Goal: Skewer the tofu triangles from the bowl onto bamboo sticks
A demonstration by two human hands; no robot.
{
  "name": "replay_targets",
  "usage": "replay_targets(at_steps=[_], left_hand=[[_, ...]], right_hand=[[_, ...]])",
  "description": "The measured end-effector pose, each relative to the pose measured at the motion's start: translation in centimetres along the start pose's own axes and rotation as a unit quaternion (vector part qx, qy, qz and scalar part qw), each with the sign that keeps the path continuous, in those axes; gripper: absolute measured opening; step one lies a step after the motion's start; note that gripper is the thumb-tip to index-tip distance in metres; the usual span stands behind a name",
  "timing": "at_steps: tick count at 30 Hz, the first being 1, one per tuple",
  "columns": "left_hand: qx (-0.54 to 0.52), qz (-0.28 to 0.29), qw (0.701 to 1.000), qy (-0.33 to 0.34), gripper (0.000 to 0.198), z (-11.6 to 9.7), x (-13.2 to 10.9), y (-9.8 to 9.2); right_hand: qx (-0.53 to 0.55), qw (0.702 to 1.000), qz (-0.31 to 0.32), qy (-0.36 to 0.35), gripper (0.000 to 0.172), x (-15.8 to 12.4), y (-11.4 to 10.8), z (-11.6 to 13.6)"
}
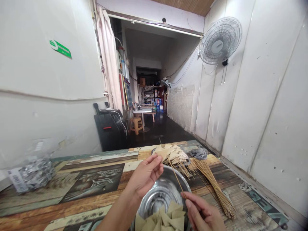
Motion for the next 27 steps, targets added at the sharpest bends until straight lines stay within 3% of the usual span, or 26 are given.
replay_targets(at_steps=[4,8,15,22,27], left_hand=[[-0.054,-0.008,0.998,-0.017,0.011,0.8,0.4,-0.1],[-0.098,-0.028,0.994,-0.037,0.015,0.8,0.7,-0.2],[-0.097,0.011,0.99,-0.097,0.037,1.0,0.9,-0.3],[-0.027,-0.017,0.998,-0.056,0.011,1.1,1.2,-1.7],[-0.026,-0.05,0.998,-0.026,0.008,0.9,1.5,-2.3]], right_hand=[[-0.103,0.991,0.007,-0.087,0.037,0.3,-0.5,1.3],[-0.18,0.971,0.052,-0.148,0.034,0.3,-0.4,2.1],[-0.226,0.958,0.075,-0.161,0.032,0.3,-0.5,2.4],[-0.225,0.957,0.08,-0.166,0.029,0.0,-1.0,2.3],[-0.213,0.956,0.078,-0.186,0.026,-0.6,-1.5,2.7]])
Point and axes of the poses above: each hand's wrist, its own x-axis towards the middle knuckle, its own y-axis out of the palm, z = x × y, the point moved 6 cm from there along x, towards the middle knuckle, and after that the axes turned 6 degrees about -x, right-handed, at the moved point
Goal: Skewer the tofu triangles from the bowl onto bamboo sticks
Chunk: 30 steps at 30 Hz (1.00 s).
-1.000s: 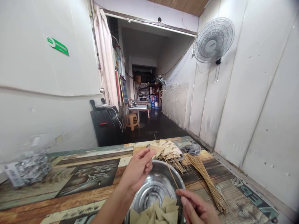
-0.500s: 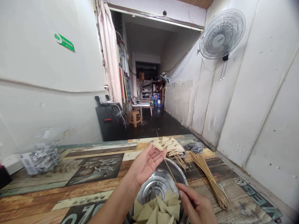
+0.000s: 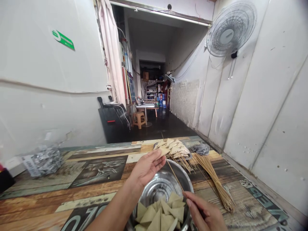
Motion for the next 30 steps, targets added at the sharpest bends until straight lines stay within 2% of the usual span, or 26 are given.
replay_targets(at_steps=[6,9,14,19,30], left_hand=[[0.001,-0.021,0.999,-0.029,0.007,0.36,-0.08,0.14],[0.004,-0.025,0.999,-0.023,0.007,0.24,-0.28,0.23],[0.0,-0.025,1.0,-0.013,0.006,0.06,-0.37,0.3],[0.008,-0.023,1.0,-0.01,0.008,0.08,-0.33,0.31],[0.051,0.006,0.999,0.009,0.007,-0.04,-0.61,0.72]], right_hand=[[0.005,1.0,-0.01,-0.012,0.026,-0.17,0.02,0.33],[0.01,0.999,-0.03,-0.01,0.024,-0.13,-0.17,0.47],[0.02,0.999,-0.028,0.0,0.025,-0.19,0.05,0.48],[0.054,0.995,-0.072,0.031,0.028,-0.38,0.18,-0.01],[0.027,0.997,-0.053,0.048,0.038,-0.43,0.54,0.25]])
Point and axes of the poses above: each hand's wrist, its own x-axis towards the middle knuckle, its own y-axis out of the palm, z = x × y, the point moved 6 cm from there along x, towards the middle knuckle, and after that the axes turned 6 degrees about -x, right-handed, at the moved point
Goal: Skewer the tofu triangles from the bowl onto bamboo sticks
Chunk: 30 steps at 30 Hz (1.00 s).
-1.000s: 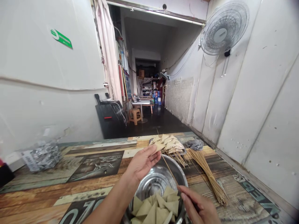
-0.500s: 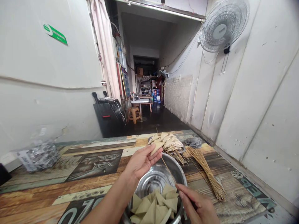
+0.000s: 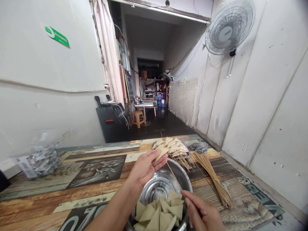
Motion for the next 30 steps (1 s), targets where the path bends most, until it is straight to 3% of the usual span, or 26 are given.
replay_targets(at_steps=[17,23,30], left_hand=[[0.028,0.009,1.0,-0.006,0.004,0.4,-0.7,0.8],[0.024,0.017,1.0,-0.004,0.003,0.4,-0.9,0.9],[0.031,0.018,0.999,0.001,0.003,0.4,-0.9,1.0]], right_hand=[[0.012,1.0,-0.011,0.013,0.041,-0.2,1.4,-0.6],[0.015,0.999,-0.037,0.014,0.042,0.2,1.6,-0.1],[0.043,0.999,-0.025,0.014,0.044,0.4,2.1,0.4]])
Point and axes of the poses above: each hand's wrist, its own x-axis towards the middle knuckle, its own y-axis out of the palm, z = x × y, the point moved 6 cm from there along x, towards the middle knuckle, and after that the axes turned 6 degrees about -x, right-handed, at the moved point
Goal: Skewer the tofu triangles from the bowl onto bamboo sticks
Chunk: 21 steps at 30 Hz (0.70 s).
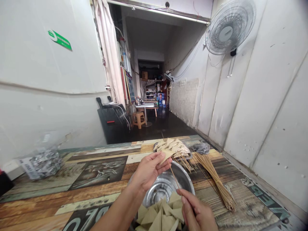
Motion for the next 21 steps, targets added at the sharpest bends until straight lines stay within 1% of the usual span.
replay_targets(at_steps=[6,14,21], left_hand=[[-0.007,0.002,1.0,-0.001,0.003,-0.1,-0.1,0.1],[0.008,0.014,1.0,-0.001,0.003,-0.1,-0.3,0.2],[0.005,0.024,1.0,0.0,0.001,-0.2,-0.3,0.2]], right_hand=[[0.0,1.0,-0.024,0.008,0.041,0.1,-0.1,0.0],[0.011,1.0,-0.011,0.009,0.043,0.0,0.7,-0.1],[0.033,0.999,-0.008,0.01,0.04,0.4,1.1,0.2]])
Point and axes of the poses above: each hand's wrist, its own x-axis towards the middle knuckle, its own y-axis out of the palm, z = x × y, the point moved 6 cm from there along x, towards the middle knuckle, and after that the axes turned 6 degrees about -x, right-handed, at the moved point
